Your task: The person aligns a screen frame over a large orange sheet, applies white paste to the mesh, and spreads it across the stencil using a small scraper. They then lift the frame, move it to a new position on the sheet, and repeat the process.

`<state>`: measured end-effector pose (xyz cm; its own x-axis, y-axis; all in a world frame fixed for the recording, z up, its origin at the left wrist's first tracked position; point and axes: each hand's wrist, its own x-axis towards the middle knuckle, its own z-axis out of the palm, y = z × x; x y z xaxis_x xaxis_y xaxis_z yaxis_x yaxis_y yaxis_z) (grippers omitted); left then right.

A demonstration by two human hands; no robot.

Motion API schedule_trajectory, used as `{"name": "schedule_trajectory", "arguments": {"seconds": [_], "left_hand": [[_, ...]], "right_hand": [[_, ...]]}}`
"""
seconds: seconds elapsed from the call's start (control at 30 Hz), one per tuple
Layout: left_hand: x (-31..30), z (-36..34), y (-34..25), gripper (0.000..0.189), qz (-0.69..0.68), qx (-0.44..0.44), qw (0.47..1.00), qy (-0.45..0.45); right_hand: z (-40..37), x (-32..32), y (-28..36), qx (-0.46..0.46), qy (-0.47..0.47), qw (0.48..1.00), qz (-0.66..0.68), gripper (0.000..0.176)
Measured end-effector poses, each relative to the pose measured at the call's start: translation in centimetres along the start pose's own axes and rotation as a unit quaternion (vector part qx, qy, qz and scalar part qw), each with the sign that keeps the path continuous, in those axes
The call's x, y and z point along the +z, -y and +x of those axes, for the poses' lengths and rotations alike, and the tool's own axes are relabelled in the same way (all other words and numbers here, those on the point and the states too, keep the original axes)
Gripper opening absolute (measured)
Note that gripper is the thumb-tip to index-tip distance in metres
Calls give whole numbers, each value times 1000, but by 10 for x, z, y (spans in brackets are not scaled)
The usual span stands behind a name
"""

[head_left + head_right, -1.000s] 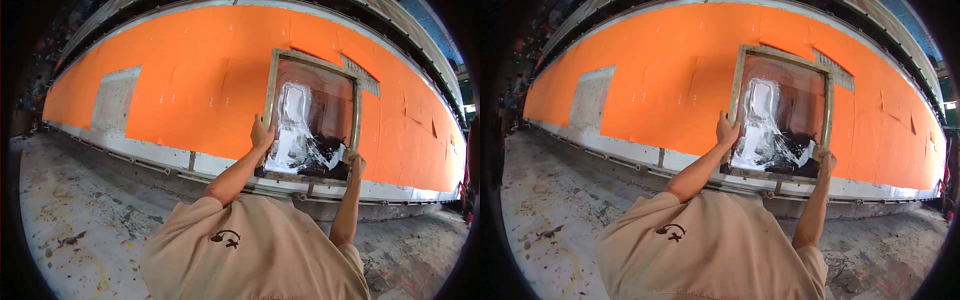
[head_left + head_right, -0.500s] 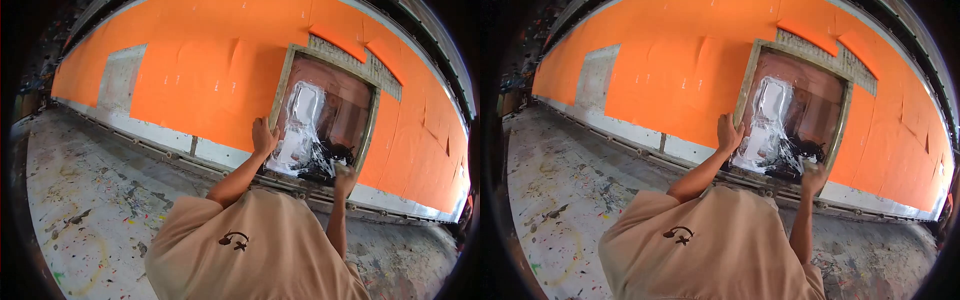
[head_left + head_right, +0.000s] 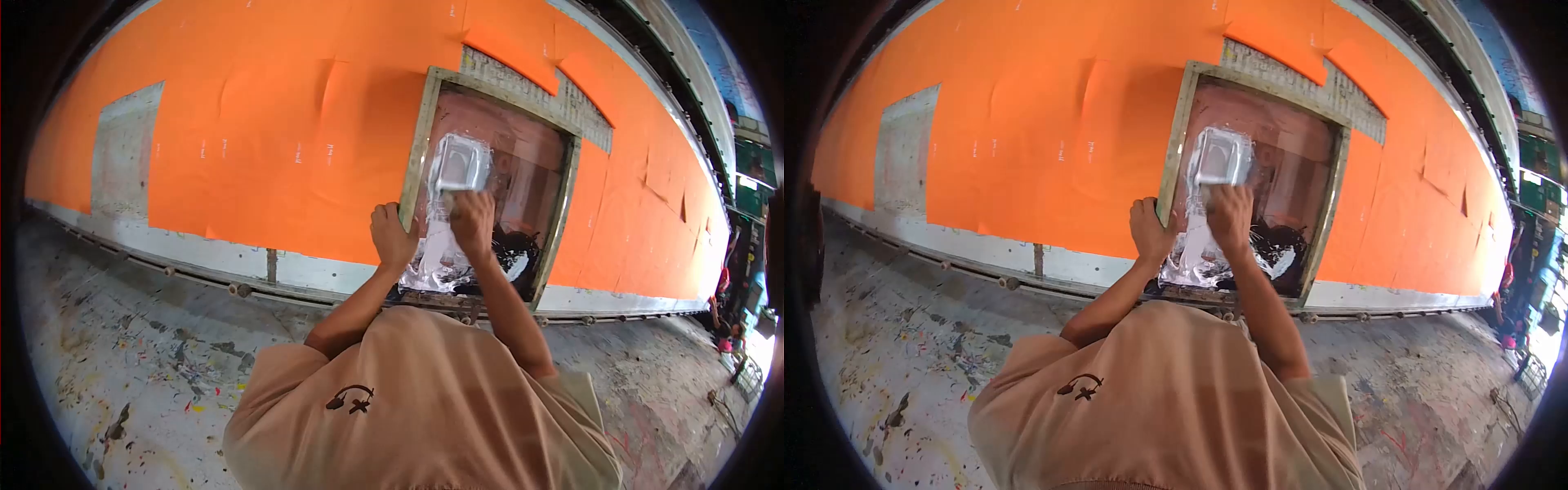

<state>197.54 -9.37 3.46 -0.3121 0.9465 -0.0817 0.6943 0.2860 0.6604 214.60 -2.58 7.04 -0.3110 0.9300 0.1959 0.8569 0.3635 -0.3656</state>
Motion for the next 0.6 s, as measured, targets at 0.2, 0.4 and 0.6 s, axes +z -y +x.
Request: {"name": "schedule_trajectory", "arguments": {"seconds": [0.2, 0.4, 0.6], "left_hand": [[-6, 0, -2, 42, 5, 0, 1000, 13], [-22, 2, -26, 46, -99, -131, 981, 103], [-20, 3, -29, 44, -104, -70, 989, 72]], "right_hand": [[21, -36, -36, 62, 242, 966, 63, 27], [48, -20, -16, 49, -55, 997, -25, 26], [-89, -82, -19, 55, -31, 997, 53, 32]]}}
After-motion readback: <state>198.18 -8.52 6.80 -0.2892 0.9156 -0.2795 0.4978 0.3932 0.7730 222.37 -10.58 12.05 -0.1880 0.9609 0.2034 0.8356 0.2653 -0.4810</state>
